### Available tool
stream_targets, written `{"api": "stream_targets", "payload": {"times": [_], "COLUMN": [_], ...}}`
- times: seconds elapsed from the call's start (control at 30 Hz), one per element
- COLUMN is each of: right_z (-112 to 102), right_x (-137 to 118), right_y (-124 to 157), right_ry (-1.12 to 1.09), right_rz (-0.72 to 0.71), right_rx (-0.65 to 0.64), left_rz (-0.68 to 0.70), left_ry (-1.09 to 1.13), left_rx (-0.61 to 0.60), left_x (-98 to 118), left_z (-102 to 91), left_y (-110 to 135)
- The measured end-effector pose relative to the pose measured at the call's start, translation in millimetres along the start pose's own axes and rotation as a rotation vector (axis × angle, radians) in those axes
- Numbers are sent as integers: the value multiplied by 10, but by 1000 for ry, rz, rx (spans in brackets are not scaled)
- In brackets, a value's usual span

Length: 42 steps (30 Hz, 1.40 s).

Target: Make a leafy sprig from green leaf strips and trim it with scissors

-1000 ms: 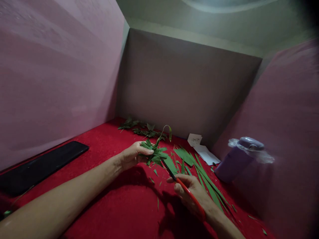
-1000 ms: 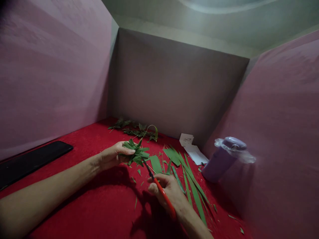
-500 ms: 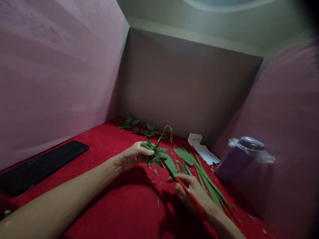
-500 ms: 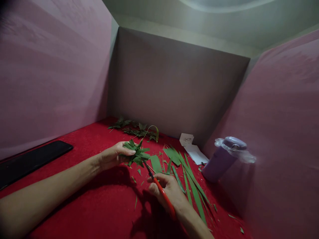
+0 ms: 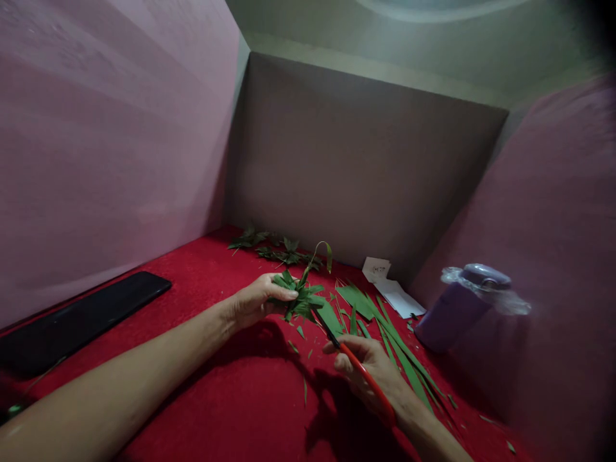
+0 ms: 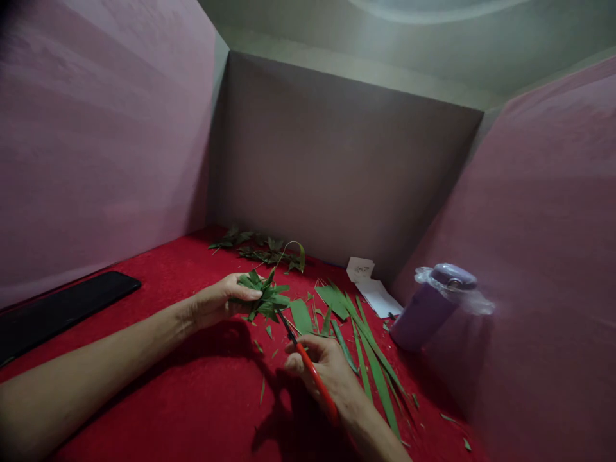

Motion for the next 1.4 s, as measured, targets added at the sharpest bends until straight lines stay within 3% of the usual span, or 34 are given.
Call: {"api": "stream_targets", "payload": {"times": [0.4,0.73,1.4], "right_z": [-2,0,3], "right_x": [-2,-143,-72], "right_y": [1,41,45], "right_ry": [47,245,220], "right_rz": [-3,-74,-134], "right_rx": [9,18,11], "left_rz": [0,1,-7], "left_ry": [17,19,-15], "left_rx": [-1,-19,-6], "left_x": [8,-13,-26], "left_z": [9,-21,-5], "left_y": [2,-4,4]}}
Point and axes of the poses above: each hand's wrist, its own y-axis away from the middle knuckle, its own z-axis out of the palm, x = y × z, the point moved 4 cm from there along -y, towards the middle knuckle, and after that the axes turned 2 degrees about y, right-handed, at the moved point
